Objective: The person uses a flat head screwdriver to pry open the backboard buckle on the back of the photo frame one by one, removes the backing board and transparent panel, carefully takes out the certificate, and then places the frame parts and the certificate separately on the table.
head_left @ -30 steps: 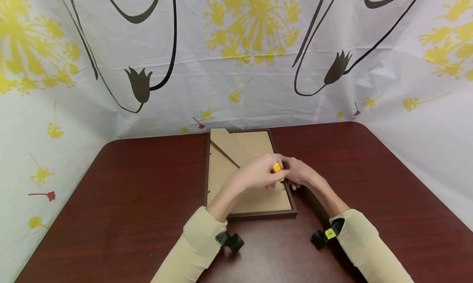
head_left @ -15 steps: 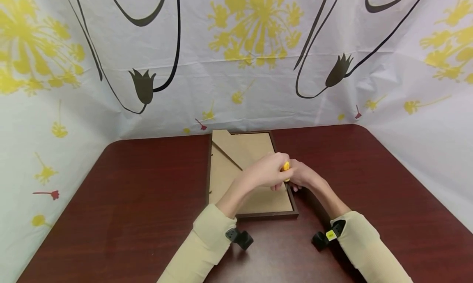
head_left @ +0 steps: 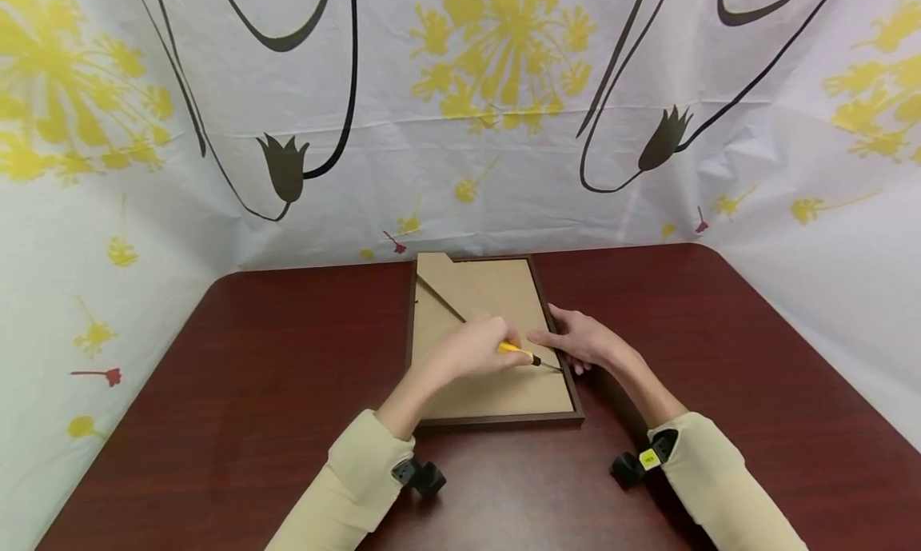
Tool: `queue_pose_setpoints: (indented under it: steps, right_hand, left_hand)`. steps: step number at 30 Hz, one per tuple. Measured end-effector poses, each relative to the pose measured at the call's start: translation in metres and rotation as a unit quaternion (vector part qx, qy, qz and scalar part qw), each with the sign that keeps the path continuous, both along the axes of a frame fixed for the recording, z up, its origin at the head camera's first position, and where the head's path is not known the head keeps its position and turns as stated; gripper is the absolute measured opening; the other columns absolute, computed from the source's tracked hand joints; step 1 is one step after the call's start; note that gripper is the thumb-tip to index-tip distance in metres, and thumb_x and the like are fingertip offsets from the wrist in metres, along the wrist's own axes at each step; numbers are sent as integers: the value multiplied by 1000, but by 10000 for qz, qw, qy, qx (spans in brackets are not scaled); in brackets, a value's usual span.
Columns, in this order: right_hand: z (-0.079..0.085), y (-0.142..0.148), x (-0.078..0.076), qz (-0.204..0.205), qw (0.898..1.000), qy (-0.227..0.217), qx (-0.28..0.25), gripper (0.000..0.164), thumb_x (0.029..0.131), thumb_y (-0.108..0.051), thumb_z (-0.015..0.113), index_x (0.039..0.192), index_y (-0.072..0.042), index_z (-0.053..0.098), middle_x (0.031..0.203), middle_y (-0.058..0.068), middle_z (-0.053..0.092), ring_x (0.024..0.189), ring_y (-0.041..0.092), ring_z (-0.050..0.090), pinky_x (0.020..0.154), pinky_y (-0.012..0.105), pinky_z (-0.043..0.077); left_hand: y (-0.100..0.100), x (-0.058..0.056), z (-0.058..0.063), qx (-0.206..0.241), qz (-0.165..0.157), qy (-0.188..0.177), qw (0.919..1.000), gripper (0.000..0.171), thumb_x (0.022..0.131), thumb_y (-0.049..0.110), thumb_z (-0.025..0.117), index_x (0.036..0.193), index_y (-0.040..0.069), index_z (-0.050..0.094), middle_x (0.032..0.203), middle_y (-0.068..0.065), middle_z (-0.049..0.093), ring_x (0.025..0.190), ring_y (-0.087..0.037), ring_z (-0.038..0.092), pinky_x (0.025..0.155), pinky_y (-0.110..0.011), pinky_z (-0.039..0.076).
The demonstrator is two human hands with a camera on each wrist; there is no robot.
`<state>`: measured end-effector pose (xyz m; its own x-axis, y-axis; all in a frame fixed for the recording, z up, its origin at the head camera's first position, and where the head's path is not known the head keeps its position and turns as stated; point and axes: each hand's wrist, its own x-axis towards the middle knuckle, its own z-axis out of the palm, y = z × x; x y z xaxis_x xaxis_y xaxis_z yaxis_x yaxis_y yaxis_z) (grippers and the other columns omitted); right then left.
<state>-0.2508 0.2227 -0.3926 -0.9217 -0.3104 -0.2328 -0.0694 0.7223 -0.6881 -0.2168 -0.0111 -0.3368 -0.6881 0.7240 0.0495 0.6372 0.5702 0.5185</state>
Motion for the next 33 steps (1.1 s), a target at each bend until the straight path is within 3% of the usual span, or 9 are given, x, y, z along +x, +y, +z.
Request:
queue_pose_setpoints:
  steps: [5, 11, 17, 26, 33]
  right_hand:
    - [-1, 2, 3, -110, 9998, -89, 113, 96, 95, -53, 65, 161, -4, 15, 51, 5, 49, 39, 17, 51, 45, 33, 46]
    - [-1, -1, 3, -130, 9998, -103, 126, 97, 95, -53, 65, 161, -3, 16, 52, 5, 51, 40, 16, 52, 45, 32, 47]
    - [1, -2, 3, -122, 9998, -127, 129, 96, 96, -52, 65, 161, -4, 14, 53, 6, 52, 40, 17, 51, 46, 33, 47]
    - [4, -1, 4, -117, 9998, -142, 50, 97, 95, -54, 64, 161, -5, 14, 55, 8, 54, 40, 17, 52, 46, 34, 49]
    - [7, 0, 14, 17, 9997, 172, 187, 87, 100, -48, 60, 158, 4, 21, 64, 10, 59, 46, 22, 58, 52, 37, 52]
  left_hand:
    - [-9, 6, -13, -297, 75, -150, 9994, 29, 101, 30, 65, 90, 5, 74, 63, 6, 47, 56, -7, 37, 55, -22, 32]
    - [-18, 7, -21, -290, 43, -103, 9995, 26, 105, 31, 58, 89, 11, 63, 71, 5, 49, 63, -8, 43, 60, -23, 37]
    - [-34, 6, -22, -4, 255, -316, 9992, 26, 106, 31, 55, 90, 11, 58, 72, 4, 45, 64, -9, 42, 60, -25, 35]
    - [-63, 0, -29, 440, 574, -487, 9962, 25, 107, 27, 53, 111, 4, 64, 87, 1, 57, 78, -12, 50, 73, -29, 44]
    - [-89, -9, -41, 875, 860, -202, 9922, 21, 105, 21, 57, 115, 4, 65, 90, -1, 59, 81, -15, 51, 74, -31, 44]
